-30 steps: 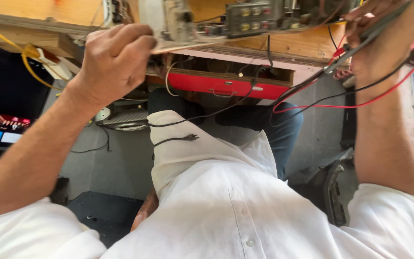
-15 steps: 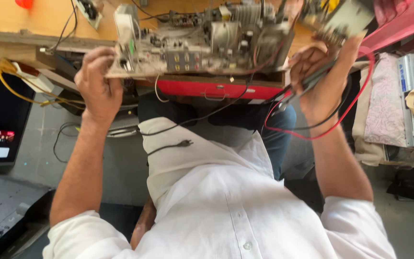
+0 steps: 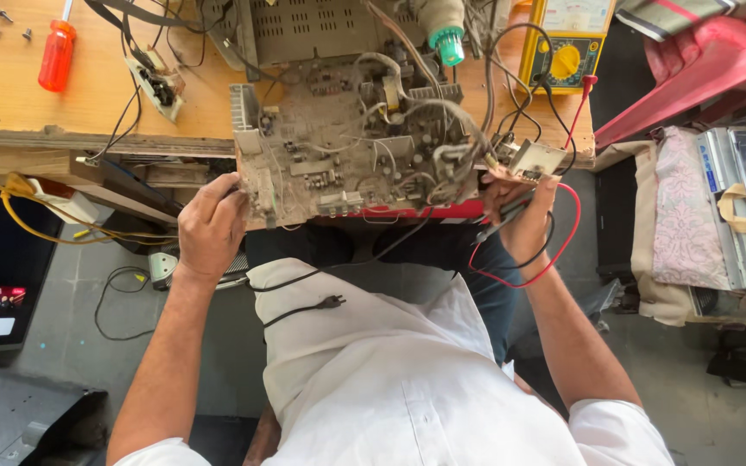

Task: The person tests a circuit board with a multimeter, then uses a soldering iron to remove a small component and solder a new one onto the board. The person handles the board and tools directly without visible intermediate containers.

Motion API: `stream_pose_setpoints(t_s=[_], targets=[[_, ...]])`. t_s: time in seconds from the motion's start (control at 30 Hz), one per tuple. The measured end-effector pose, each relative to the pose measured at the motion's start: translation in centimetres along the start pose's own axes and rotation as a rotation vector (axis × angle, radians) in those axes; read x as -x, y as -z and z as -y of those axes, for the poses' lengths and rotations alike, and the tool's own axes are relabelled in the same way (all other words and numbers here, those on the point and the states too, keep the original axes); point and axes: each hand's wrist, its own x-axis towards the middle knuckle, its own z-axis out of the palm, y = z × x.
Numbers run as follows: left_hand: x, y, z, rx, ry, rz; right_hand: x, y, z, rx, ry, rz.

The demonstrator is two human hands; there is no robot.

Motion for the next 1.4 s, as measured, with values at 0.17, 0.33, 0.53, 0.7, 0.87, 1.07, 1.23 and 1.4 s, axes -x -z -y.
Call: stream_pose_setpoints(t_s=[0.17, 0.33, 0.53, 0.7, 0.87, 1.07, 1.23, 1.4], targets=[[-0.2, -0.3, -0.3, -0.036, 0.021, 0.045, -0.8, 1.8, 0.6, 0.019, 0.022, 0.002], [0.5, -1.1, -1.2, -0.032, 0.131, 0.014, -1.1, 3.1, 0.1, -0.093, 0.003, 0.076], [3.5, -3.0, -2.8, 0.324, 0.602, -0.104, -0.5, 4.4, -1.2, -0.03, -0.033, 0.067], [4.1, -3.2, -3.1, 0.876, 0.963, -0.224, 0.4, 5.4, -2.0, -0.117, -0.057, 0.107], [3.2, -3.0, -2.5, 1.131, 1.04, -0.146, 1.1, 4.7, -2.2, 0.117, -0.066, 0.137], [3.2, -3.8, -1.3, 1.271, 1.128, -0.191, 1.8, 2.5, -1.2, 0.382, -0.002, 0.175], [3.7, -4.3, -0.2, 1.294, 1.101, -0.207, 1.5, 1.9, -1.2, 0.605, -0.025, 0.131], [3.1, -4.8, 0.6, 1.318, 1.067, -0.193, 1.1, 2.2, -1.7, 0.656, -0.283, -0.053]])
